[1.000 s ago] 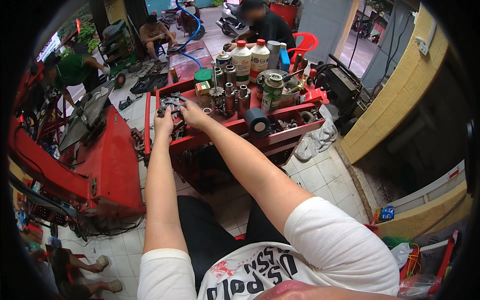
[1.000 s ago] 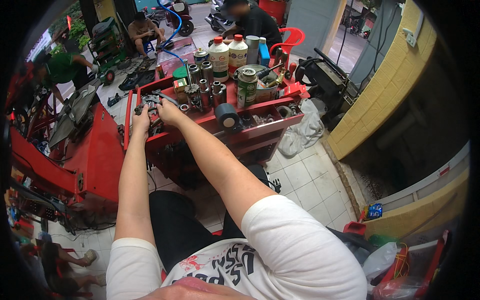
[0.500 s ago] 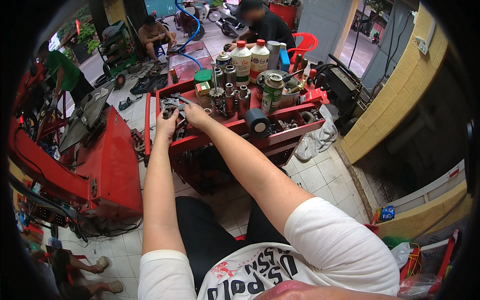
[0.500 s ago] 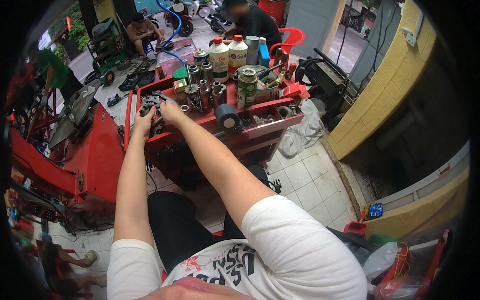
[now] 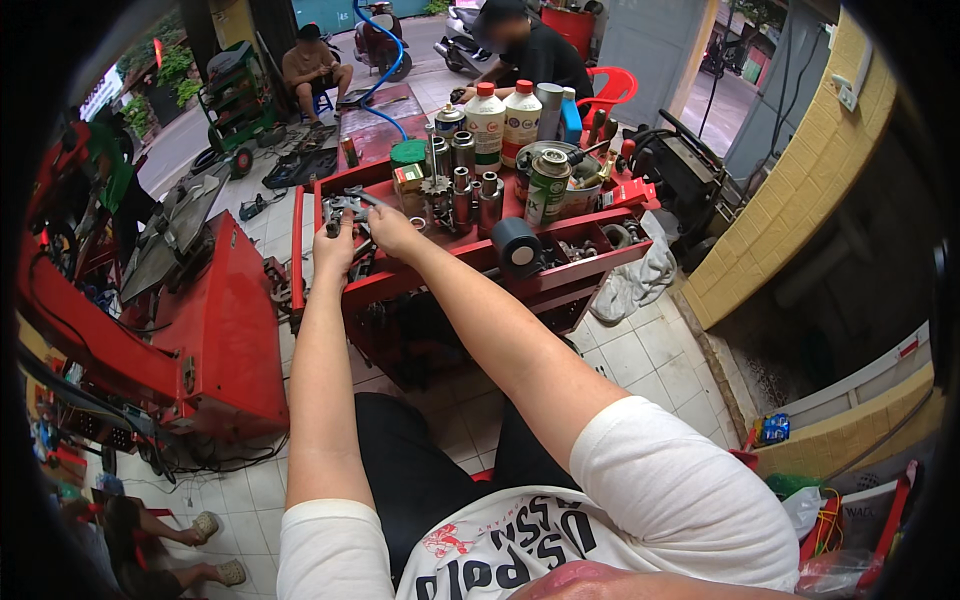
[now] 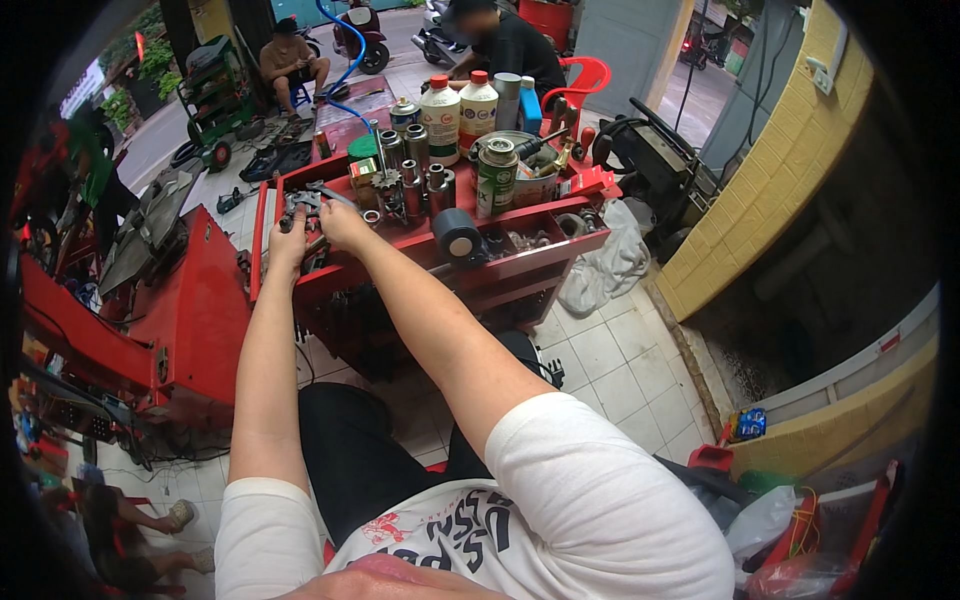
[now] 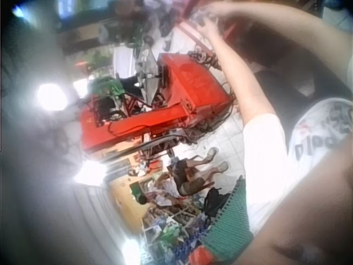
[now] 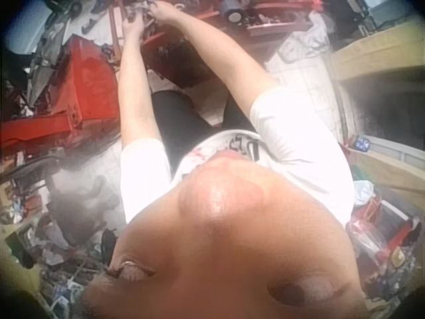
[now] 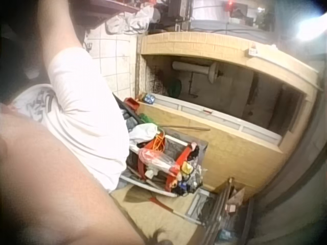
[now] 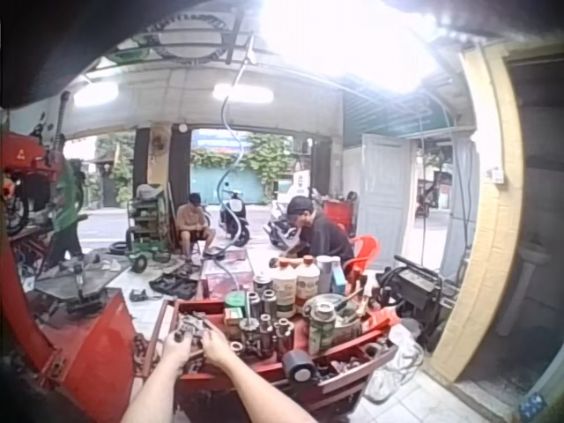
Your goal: The person sits at a red workbench in a workshop, handling small mechanical parts and tools. They repeatedly pick up, inspect, and place down various metal components, including bolts and gears, while occasionally using a wrench.
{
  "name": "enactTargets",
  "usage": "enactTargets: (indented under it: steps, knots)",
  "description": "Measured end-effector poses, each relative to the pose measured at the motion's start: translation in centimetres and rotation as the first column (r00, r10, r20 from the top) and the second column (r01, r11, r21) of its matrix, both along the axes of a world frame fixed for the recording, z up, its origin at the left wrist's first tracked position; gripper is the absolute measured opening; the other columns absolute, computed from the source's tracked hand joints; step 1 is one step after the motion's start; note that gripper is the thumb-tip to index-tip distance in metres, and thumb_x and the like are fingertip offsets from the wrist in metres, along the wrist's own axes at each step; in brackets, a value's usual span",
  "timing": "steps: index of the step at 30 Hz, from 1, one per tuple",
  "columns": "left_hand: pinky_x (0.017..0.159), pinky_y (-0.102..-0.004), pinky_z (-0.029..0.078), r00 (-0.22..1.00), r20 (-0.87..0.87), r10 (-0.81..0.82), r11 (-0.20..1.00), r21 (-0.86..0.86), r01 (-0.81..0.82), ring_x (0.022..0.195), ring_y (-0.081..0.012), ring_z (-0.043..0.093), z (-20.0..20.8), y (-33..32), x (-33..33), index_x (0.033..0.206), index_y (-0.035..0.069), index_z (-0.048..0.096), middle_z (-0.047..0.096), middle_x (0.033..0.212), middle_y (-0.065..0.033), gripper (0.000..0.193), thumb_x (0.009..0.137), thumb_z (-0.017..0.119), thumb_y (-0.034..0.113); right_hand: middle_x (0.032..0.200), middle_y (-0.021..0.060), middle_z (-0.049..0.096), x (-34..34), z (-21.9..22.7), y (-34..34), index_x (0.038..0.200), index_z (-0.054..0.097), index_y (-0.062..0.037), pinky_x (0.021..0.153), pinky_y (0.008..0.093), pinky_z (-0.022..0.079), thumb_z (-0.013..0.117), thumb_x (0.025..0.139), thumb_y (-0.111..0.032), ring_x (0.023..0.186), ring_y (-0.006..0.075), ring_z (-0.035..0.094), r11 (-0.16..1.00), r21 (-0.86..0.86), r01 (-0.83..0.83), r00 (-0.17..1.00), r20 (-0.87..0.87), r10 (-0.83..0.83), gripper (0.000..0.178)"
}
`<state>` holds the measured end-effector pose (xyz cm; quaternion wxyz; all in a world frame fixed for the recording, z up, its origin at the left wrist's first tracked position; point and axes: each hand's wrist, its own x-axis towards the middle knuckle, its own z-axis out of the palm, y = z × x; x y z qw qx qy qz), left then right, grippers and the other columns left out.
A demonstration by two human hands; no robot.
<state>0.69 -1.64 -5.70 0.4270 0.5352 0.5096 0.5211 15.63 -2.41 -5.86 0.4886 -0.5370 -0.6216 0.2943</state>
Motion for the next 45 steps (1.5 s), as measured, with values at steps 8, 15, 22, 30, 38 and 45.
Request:
enactTargets:
  steps: [8, 15, 22, 30, 38, 45]
  knots:
    - [0.061, -0.0334, 0.046, 0.993, 0.079, 0.088, 0.996, -0.020, -0.087, 0.066, -0.0129, 0.056, -0.1, 0.6, -0.9, 0.092, 0.006, 0.068, 0.064, 0.076, -0.0006, 0.043, 0.098, 0.069, 0.048, 0.078, 0.0044, 0.063, -0.7, 0.2, 0.3, 0.117, 0.056, -0.0031, 0.048, 0.0306, 0.046, 0.062, 0.098, -0.025, 0.058, 0.0128, 0.057, 0.975, -0.089, -0.204, 0.963, -0.198, 0.184, 0.029]
    - [0.072, -0.0336, 0.050, 0.977, 0.169, 0.127, 0.991, 0.013, -0.131, 0.077, -0.0144, 0.061, 0.5, 0.0, 1.1, 0.104, 0.005, 0.070, 0.070, 0.090, -0.0032, 0.036, 0.098, 0.071, 0.040, 0.078, 0.0114, 0.069, 1.3, 0.7, 0.4, 0.107, 0.074, -0.0003, 0.069, 0.0383, 0.051, 0.062, 0.100, -0.043, 0.071, 0.0199, 0.063, 0.987, -0.160, -0.030, 0.994, -0.106, 0.013, 0.045]
    - [0.045, -0.0266, 0.039, 0.975, 0.211, 0.074, 0.986, 0.128, -0.103, 0.050, -0.0083, 0.047, 0.0, -0.1, 0.6, 0.090, 0.010, 0.059, 0.052, 0.065, 0.0031, 0.031, 0.098, 0.072, 0.036, 0.059, 0.0001, 0.052, 0.4, 1.2, -1.0, 0.101, 0.068, -0.0038, 0.041, 0.0318, 0.041, 0.058, 0.103, -0.041, 0.044, 0.0133, 0.051, 0.986, -0.094, -0.138, 0.986, -0.104, 0.128, 0.039]
    - [0.068, -0.0308, 0.048, 0.985, 0.158, 0.075, 0.994, 0.062, -0.086, 0.074, -0.0115, 0.060, 0.0, 0.0, 0.1, 0.102, 0.004, 0.067, 0.068, 0.086, -0.0013, 0.027, 0.099, 0.070, 0.031, 0.059, -0.0001, 0.053, 0.3, 0.4, -0.2, 0.105, 0.065, -0.0035, 0.042, 0.0320, 0.041, 0.057, 0.104, -0.038, 0.044, 0.0129, 0.049, 0.987, -0.060, -0.151, 0.987, -0.068, 0.147, 0.036]
    - [0.045, -0.0272, 0.036, 0.973, 0.221, 0.071, 0.986, 0.133, -0.103, 0.050, -0.0076, 0.044, -0.2, -0.4, -0.3, 0.089, 0.010, 0.058, 0.051, 0.064, 0.0035, 0.027, 0.099, 0.071, 0.031, 0.062, -0.0002, 0.052, -0.7, 1.4, -1.5, 0.112, 0.062, -0.0042, 0.041, 0.0315, 0.040, 0.055, 0.105, -0.038, 0.046, 0.0123, 0.048, 0.965, -0.185, -0.187, 0.970, -0.193, 0.151, 0.036]
    - [0.066, -0.0303, 0.048, 0.990, 0.126, 0.063, 0.993, 0.089, -0.074, 0.072, -0.0110, 0.058, -0.1, 0.0, -0.1, 0.102, 0.005, 0.068, 0.066, 0.085, -0.0002, 0.024, 0.096, 0.074, 0.028, 0.066, 0.0022, 0.058, 0.3, 1.1, -0.8, 0.104, 0.069, -0.0016, 0.051, 0.0327, 0.042, 0.054, 0.104, -0.038, 0.059, 0.0120, 0.054, 0.972, -0.196, -0.131, 0.990, -0.069, 0.119, 0.040]
